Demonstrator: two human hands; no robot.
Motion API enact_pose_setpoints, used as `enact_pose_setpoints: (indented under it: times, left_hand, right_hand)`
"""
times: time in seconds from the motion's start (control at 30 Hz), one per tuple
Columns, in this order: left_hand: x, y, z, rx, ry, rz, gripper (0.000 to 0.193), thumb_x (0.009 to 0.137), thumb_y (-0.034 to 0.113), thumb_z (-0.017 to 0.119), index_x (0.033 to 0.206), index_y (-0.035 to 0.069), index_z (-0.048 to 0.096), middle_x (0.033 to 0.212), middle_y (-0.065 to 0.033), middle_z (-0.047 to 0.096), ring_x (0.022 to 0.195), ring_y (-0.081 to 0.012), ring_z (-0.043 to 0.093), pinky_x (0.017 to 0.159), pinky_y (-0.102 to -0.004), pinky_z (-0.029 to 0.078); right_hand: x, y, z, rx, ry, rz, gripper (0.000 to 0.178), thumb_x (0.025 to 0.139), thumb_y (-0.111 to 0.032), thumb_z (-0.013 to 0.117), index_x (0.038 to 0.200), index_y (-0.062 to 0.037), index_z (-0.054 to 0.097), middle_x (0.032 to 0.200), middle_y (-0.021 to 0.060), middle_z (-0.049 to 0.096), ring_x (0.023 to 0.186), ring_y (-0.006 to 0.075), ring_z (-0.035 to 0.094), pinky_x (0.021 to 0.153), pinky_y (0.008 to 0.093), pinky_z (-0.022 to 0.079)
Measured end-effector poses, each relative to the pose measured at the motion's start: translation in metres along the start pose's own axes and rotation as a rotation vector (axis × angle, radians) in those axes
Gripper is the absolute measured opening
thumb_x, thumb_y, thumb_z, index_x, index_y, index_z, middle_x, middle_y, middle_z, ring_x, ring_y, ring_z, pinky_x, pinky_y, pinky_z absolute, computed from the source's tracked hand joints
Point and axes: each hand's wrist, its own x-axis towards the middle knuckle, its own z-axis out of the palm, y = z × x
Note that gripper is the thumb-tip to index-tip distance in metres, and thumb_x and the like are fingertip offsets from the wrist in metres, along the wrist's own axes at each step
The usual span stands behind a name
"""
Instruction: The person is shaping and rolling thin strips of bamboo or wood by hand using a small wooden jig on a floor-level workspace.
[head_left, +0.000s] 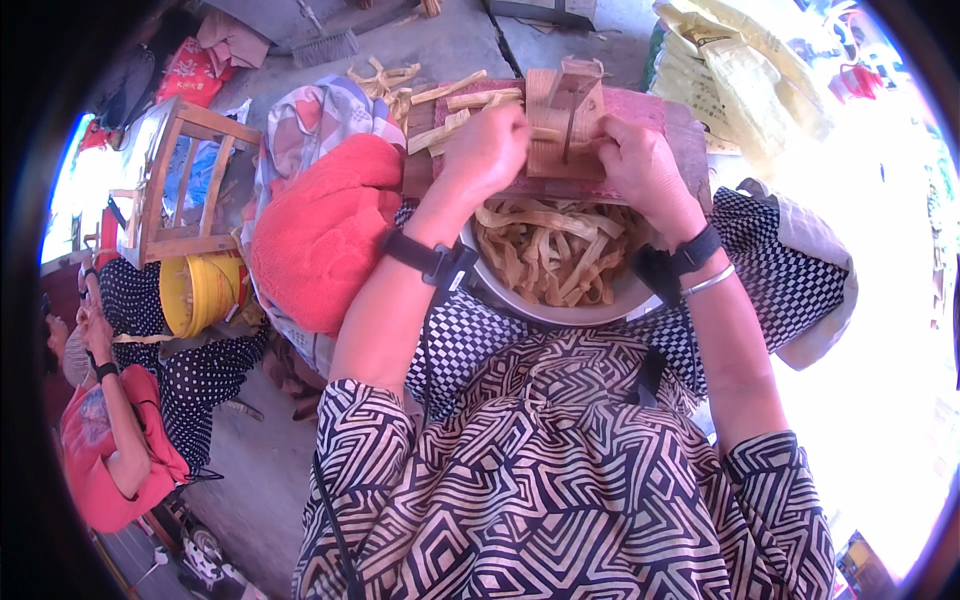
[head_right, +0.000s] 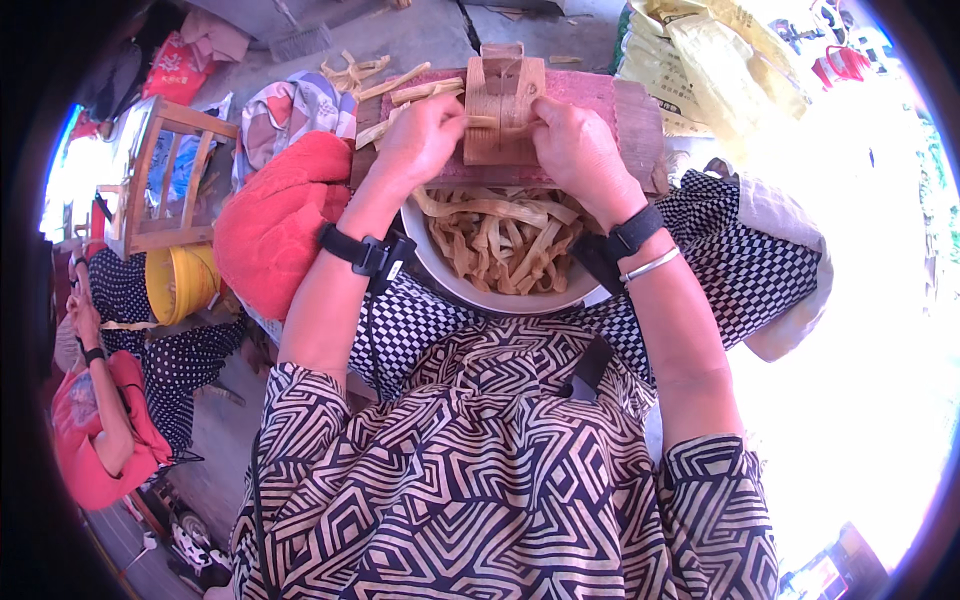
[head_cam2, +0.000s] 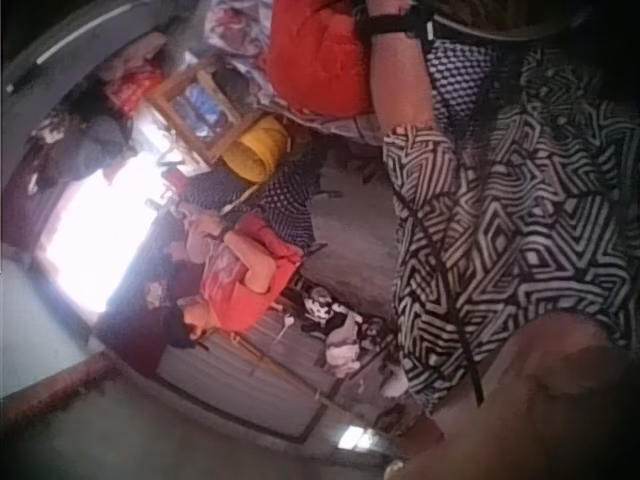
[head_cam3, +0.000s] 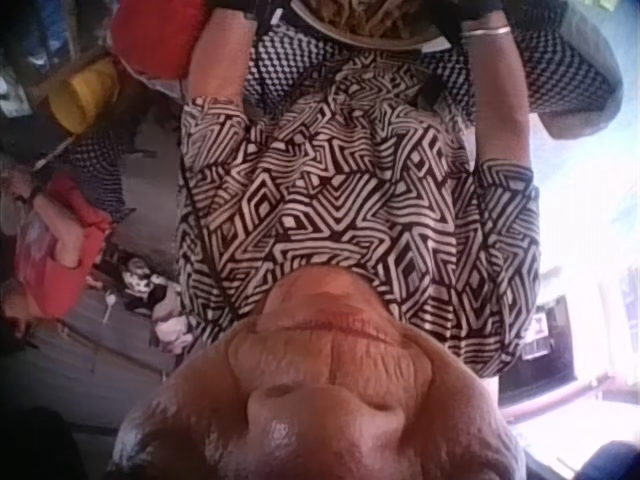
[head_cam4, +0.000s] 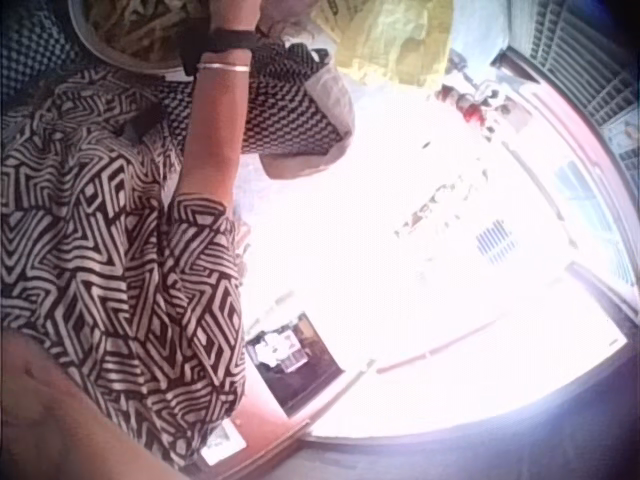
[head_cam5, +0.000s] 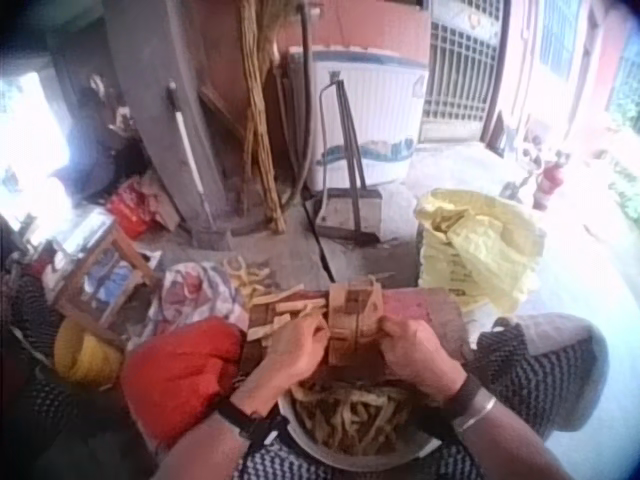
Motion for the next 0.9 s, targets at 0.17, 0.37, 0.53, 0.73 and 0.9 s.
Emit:
enact_pose_setpoints:
  times: [0.17,0.37,0.53,0.73,0.9]
  left_hand:
    - [-0.02,0.011,-0.015,-0.01,-0.1,-0.02,0.018,0.086,0.018,0.059,0.082,0.001,0.06,0.069,-0.0041,0.059,0.066,-0.0107,0.055,0.061,-0.0278,0.045]
    - [-0.041,0.074,-0.008,-0.476,-0.284,0.027,0.018,0.091,0.015,0.055,0.092,-0.001,0.062,0.069,0.0042,0.052,0.063,-0.0035,0.045,0.058,-0.0219,0.041]
    - [-0.031,0.061,-0.021,-0.432,-0.38,0.08,0.026,0.094,0.024,0.054,0.091,0.0,0.063,0.064,0.0062,0.047,0.059,-0.0014,0.041,0.052,-0.0178,0.035]
    - [-0.066,0.108,-0.022,-1.271,-0.281,0.028,0.031,0.095,0.026,0.05,0.104,-0.001,0.061,0.073,0.0042,0.055,0.062,-0.0022,0.047,0.051,-0.0171,0.035]
    - [-0.109,0.162,-0.06,-1.212,-0.404,0.456,0.03,0.089,0.006,0.055,0.118,-0.001,0.05,0.102,-0.0087,0.054,0.09,-0.0118,0.054,0.077,-0.0258,0.045]
  right_hand:
    - [-0.02,-0.002,-0.007,0.315,-0.063,-0.178,0.019,0.086,-0.012,0.06,0.102,-0.0026,0.066,0.087,0.0108,0.065,0.072,0.0187,0.063,0.068,0.0294,0.051]
    - [-0.028,-0.045,-0.016,0.419,0.085,-0.126,0.019,0.089,-0.015,0.058,0.095,0.0012,0.065,0.078,0.0123,0.064,0.066,0.0188,0.061,0.063,0.0308,0.05]
    - [-0.037,-0.046,-0.035,0.231,-0.263,0.028,0.024,0.089,-0.022,0.058,0.085,-0.0006,0.068,0.059,0.005,0.059,0.051,0.0151,0.054,0.05,0.0288,0.044]
    - [-0.064,-0.078,-0.052,1.533,-0.49,-0.038,0.03,0.094,-0.018,0.048,0.108,0.0065,0.058,0.067,0.0048,0.06,0.05,0.01,0.05,0.053,0.0249,0.045]
    - [-0.09,-0.09,-0.065,0.807,0.408,-0.545,0.037,0.091,-0.018,0.049,0.114,0.0117,0.053,0.096,0.0198,0.064,0.086,0.0226,0.061,0.077,0.0307,0.05]
